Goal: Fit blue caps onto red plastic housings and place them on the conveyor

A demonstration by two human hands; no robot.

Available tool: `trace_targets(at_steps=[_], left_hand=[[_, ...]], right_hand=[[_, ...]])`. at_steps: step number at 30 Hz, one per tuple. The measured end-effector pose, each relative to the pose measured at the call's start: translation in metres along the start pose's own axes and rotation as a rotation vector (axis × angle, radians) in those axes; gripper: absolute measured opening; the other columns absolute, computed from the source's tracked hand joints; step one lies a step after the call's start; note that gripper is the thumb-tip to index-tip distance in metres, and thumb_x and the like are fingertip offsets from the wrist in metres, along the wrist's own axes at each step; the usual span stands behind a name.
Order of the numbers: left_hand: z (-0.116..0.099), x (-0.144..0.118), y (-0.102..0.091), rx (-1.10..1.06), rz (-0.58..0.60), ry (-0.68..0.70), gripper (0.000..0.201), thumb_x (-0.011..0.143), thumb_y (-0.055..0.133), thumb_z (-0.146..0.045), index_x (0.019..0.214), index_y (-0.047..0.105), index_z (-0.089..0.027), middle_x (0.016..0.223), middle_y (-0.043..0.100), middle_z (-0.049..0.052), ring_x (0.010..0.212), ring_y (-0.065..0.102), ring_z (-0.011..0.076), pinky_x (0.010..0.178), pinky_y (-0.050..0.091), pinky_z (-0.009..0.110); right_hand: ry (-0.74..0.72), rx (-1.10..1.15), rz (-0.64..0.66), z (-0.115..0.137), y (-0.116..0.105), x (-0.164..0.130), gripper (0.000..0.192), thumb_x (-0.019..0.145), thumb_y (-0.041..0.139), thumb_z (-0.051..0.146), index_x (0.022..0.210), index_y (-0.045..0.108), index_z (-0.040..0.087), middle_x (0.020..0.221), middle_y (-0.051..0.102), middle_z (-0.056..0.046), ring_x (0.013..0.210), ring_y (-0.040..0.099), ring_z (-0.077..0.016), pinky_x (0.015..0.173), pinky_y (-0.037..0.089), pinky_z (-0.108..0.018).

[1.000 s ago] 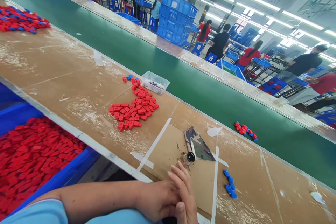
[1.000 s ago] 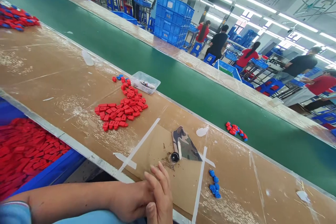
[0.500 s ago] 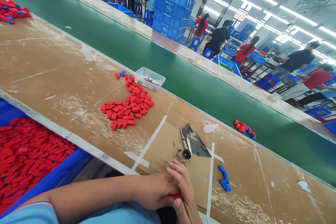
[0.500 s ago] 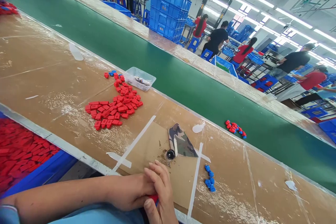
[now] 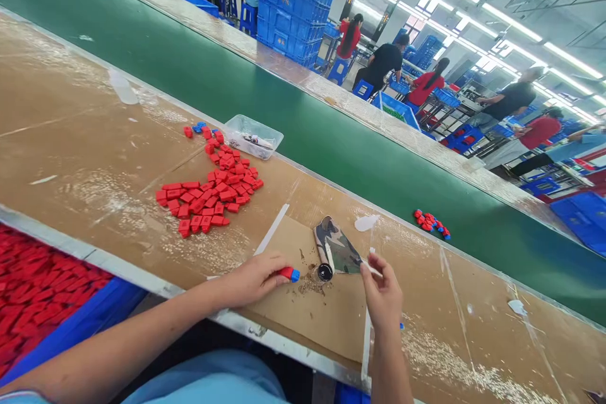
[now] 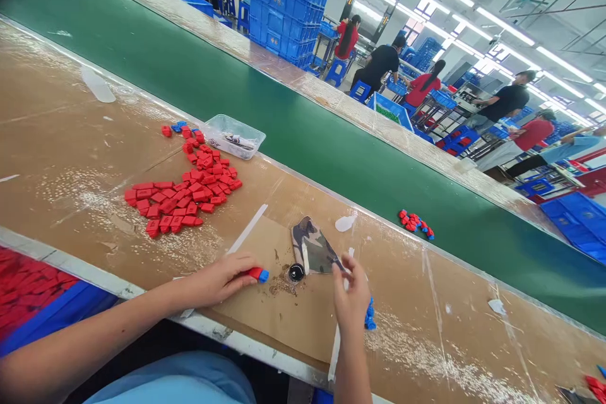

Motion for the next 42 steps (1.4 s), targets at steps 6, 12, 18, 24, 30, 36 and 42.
trace_targets(at_steps=[6, 12, 18, 24, 30, 36, 42], left_hand=[[0.017, 0.002, 0.003, 0.037, -0.086, 0.007, 0.02, 0.095, 0.043, -0.032, 0.091, 0.057, -0.017, 0.088, 0.059, 0.005, 0.083, 0.054, 0.0181, 0.074, 0.04, 0.027], [0.016, 0.001, 0.0, 0.034, -0.131, 0.061, 0.018, 0.094, 0.045, -0.031, 0.091, 0.057, -0.018, 0.084, 0.059, 0.004, 0.079, 0.054, 0.017, 0.071, 0.039, 0.026], [0.015, 0.001, -0.004, 0.005, -0.16, 0.071, 0.019, 0.094, 0.044, -0.029, 0.088, 0.057, -0.017, 0.082, 0.059, 0.004, 0.077, 0.054, 0.0165, 0.071, 0.04, 0.025], [0.017, 0.0, -0.005, 0.001, -0.205, 0.052, 0.016, 0.092, 0.047, -0.027, 0.093, 0.058, -0.017, 0.085, 0.06, 0.005, 0.079, 0.054, 0.0169, 0.073, 0.041, 0.026], [0.018, 0.005, -0.006, -0.005, -0.155, 0.036, 0.016, 0.089, 0.051, -0.027, 0.093, 0.061, -0.016, 0.081, 0.059, 0.003, 0.075, 0.053, 0.0154, 0.07, 0.04, 0.025], [0.02, 0.004, -0.008, -0.032, -0.175, 0.048, 0.016, 0.088, 0.052, -0.028, 0.091, 0.061, -0.016, 0.08, 0.059, 0.003, 0.074, 0.052, 0.0144, 0.069, 0.04, 0.023], [0.019, 0.029, -0.022, 0.061, -0.171, 0.007, 0.01, 0.084, 0.054, -0.023, 0.078, 0.059, -0.016, 0.073, 0.058, 0.001, 0.068, 0.051, 0.014, 0.065, 0.039, 0.023]], right_hand=[[0.057, -0.03, -0.038, -0.022, 0.024, 0.085, 0.074, 0.056, 0.07, 0.052, 0.12, 0.052, 0.019, 0.118, 0.061, -0.015, 0.1, 0.061, -0.0279, 0.075, 0.053, -0.038], [0.034, -0.003, -0.02, -0.031, 0.049, 0.112, 0.057, 0.061, 0.065, 0.054, 0.104, 0.055, 0.019, 0.099, 0.067, -0.011, 0.087, 0.064, -0.0247, 0.079, 0.052, -0.041], [-0.101, 0.026, 0.206, 0.003, 0.037, 0.068, 0.038, 0.071, 0.065, 0.05, 0.096, 0.06, 0.021, 0.094, 0.068, -0.006, 0.086, 0.065, -0.0202, 0.077, 0.053, -0.035], [-0.585, -0.356, 0.307, 0.062, 0.002, 0.007, 0.016, 0.086, 0.057, 0.029, 0.098, 0.066, 0.027, 0.096, 0.068, -0.004, 0.089, 0.064, -0.0197, 0.075, 0.054, -0.032], [-0.937, -0.603, 0.297, 0.098, 0.005, -0.026, 0.025, 0.093, 0.045, 0.017, 0.108, 0.064, 0.025, 0.102, 0.068, -0.005, 0.094, 0.06, -0.0204, 0.084, 0.049, -0.034], [-1.079, -0.742, 0.257, 0.125, 0.007, -0.04, 0.027, 0.093, 0.045, 0.013, 0.104, 0.067, 0.024, 0.096, 0.071, -0.004, 0.091, 0.058, -0.0201, 0.085, 0.04, -0.035], [-1.129, -0.733, 0.308, 0.14, 0.011, -0.043, 0.026, 0.094, 0.046, 0.013, 0.102, 0.068, 0.023, 0.095, 0.072, -0.003, 0.089, 0.057, -0.0179, 0.086, 0.036, -0.033]])
Point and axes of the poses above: each hand's wrist, its own x-axis towards the middle knuckle, its own y-axis out of the palm, z = x × y, the point moved 9 cm from there along x, towards the middle knuckle
